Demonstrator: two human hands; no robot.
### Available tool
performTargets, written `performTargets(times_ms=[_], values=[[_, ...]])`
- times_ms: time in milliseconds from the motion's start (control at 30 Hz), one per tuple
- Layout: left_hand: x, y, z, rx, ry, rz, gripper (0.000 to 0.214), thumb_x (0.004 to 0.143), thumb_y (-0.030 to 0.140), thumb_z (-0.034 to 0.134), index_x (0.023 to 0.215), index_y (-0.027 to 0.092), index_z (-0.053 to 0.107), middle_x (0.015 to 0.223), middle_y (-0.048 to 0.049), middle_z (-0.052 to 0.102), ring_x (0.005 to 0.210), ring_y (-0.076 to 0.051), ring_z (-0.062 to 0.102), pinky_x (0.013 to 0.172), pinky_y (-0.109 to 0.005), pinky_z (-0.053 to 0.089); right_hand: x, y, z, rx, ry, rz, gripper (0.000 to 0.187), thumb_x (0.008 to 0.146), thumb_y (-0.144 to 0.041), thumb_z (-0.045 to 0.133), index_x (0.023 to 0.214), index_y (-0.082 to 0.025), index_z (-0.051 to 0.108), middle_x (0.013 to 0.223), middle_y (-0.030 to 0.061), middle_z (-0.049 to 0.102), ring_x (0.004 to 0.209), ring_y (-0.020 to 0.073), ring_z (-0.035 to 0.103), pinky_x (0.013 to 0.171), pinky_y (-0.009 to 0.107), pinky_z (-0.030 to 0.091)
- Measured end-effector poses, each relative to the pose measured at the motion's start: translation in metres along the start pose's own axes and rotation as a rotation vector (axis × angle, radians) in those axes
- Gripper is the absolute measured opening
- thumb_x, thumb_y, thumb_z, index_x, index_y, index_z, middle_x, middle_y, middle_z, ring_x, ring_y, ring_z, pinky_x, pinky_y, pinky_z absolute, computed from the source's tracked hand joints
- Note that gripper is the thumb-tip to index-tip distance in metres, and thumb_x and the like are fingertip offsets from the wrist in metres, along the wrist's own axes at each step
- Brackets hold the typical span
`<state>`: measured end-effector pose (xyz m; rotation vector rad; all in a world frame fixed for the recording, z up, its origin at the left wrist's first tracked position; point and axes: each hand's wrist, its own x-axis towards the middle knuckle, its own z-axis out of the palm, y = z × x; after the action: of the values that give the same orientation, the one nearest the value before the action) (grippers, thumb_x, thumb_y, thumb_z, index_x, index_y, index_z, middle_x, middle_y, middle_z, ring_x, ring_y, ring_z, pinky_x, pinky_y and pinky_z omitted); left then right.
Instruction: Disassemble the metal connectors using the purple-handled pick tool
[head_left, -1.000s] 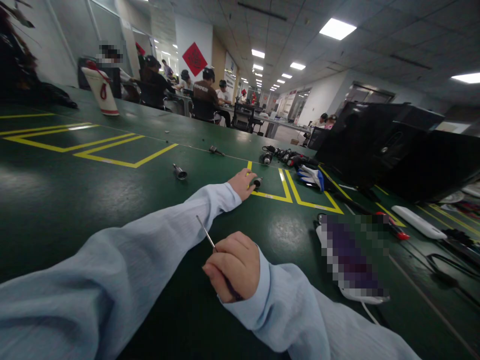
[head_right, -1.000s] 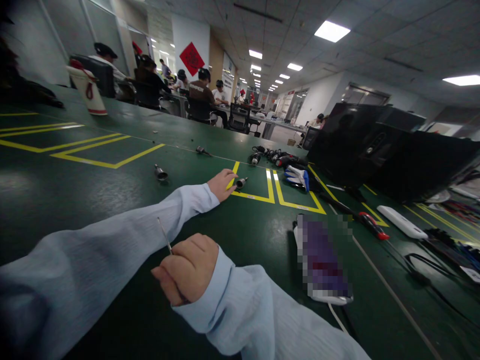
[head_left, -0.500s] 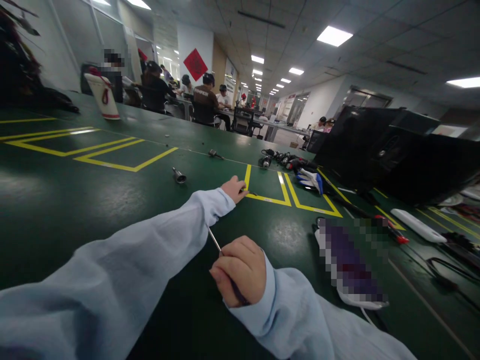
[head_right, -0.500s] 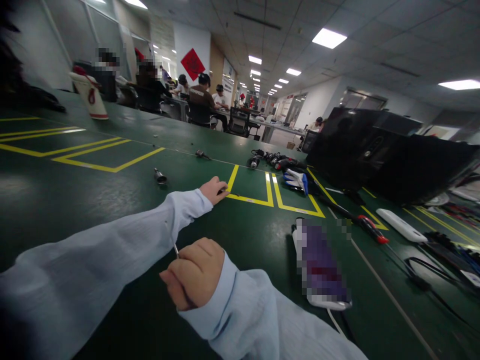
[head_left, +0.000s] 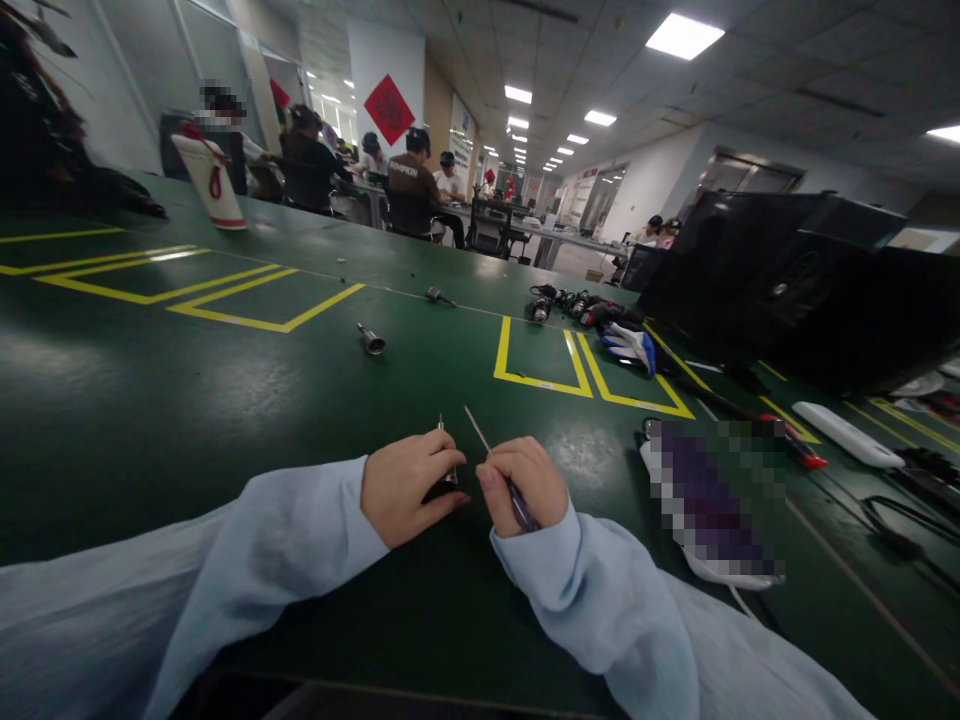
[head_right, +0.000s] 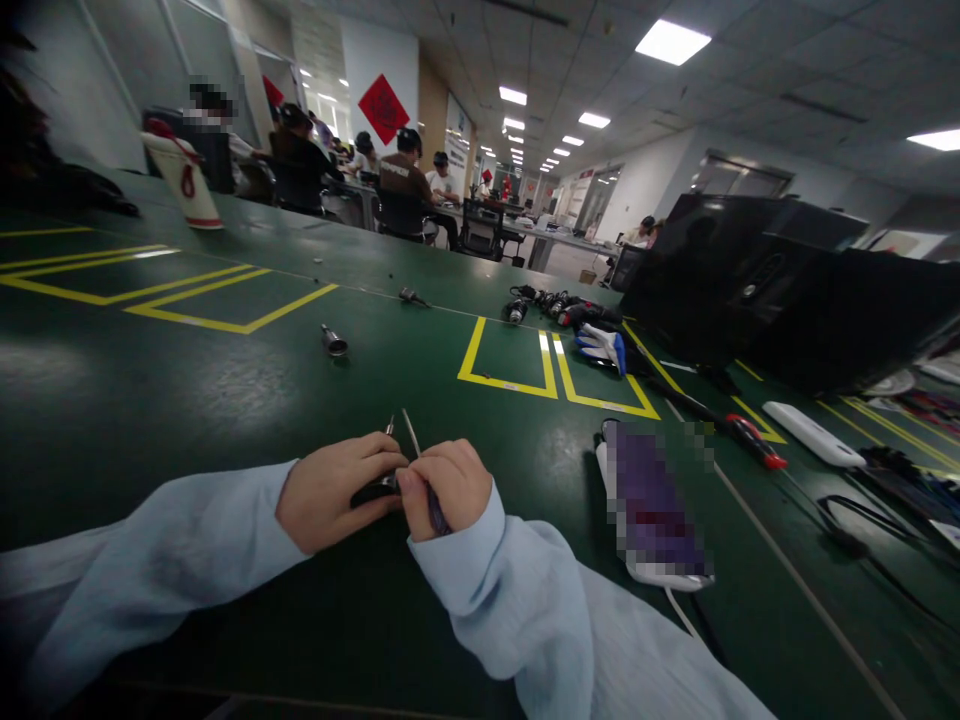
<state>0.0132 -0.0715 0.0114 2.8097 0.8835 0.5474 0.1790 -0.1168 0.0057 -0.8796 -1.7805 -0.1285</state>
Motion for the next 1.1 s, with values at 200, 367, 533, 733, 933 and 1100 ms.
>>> performTargets(times_ms=[200,367,533,733,933,1100], values=[[0.007,-0.017,-0.017,-0.308,-0.205,0.094,0.035,0.079,0.021,0.046,0.113,0.017,0.053,0.099,-0.0069,0.059,0.070,-0.012,0.057,0.061,-0.021,0.047,-0.004,0.011,0.009,0.058,0.017,0.324,0.022,0.081,-0.026,0.048,0.063,-0.017,0.056,0.059,0.0012,0.057,0.056,0.0123,0.051,0.056,0.026,0.041],[0.005,-0.018,-0.018,-0.192,-0.210,0.179,0.034,0.080,0.021,0.047,0.113,0.016,0.052,0.106,-0.0091,0.058,0.084,-0.015,0.058,0.072,-0.024,0.047,-0.003,0.011,0.007,0.113,-0.044,0.541,0.024,0.082,-0.030,0.048,0.065,-0.015,0.058,0.062,0.0018,0.058,0.059,0.0126,0.052,0.058,0.026,0.041],[-0.002,0.000,-0.014,0.054,-0.164,0.183,0.033,0.078,0.017,0.050,0.111,0.017,0.052,0.110,-0.0087,0.056,0.090,-0.018,0.057,0.076,-0.027,0.047,-0.002,0.010,0.004,0.132,-0.089,0.586,0.023,0.081,-0.031,0.049,0.066,-0.015,0.058,0.061,0.0009,0.057,0.059,0.0123,0.052,0.057,0.025,0.040],[-0.004,0.005,-0.013,0.178,-0.071,0.250,0.030,0.083,0.012,0.039,0.107,0.017,0.056,0.112,-0.0112,0.055,0.095,-0.022,0.055,0.077,-0.032,0.048,0.001,0.009,0.011,0.201,-0.034,0.705,0.026,0.079,-0.034,0.050,0.064,-0.015,0.058,0.059,0.0004,0.055,0.056,0.0114,0.049,0.053,0.024,0.039],[-0.004,-0.001,-0.016,0.099,-0.059,0.293,0.032,0.080,0.009,0.038,0.100,0.019,0.061,0.108,-0.0098,0.057,0.094,-0.021,0.053,0.083,-0.035,0.046,0.001,0.018,0.027,0.371,0.022,0.918,0.030,0.074,-0.041,0.053,0.061,-0.015,0.057,0.053,-0.0012,0.054,0.048,0.0091,0.044,0.047,0.022,0.035],[0.000,-0.022,-0.019,-0.154,-0.028,0.177,0.029,0.072,0.012,0.052,0.099,0.020,0.060,0.107,-0.0083,0.057,0.095,-0.019,0.055,0.083,-0.032,0.047,0.010,0.011,0.043,0.464,0.097,0.983,0.029,0.072,-0.040,0.054,0.058,-0.015,0.056,0.051,-0.0021,0.053,0.047,0.0086,0.043,0.047,0.022,0.034]])
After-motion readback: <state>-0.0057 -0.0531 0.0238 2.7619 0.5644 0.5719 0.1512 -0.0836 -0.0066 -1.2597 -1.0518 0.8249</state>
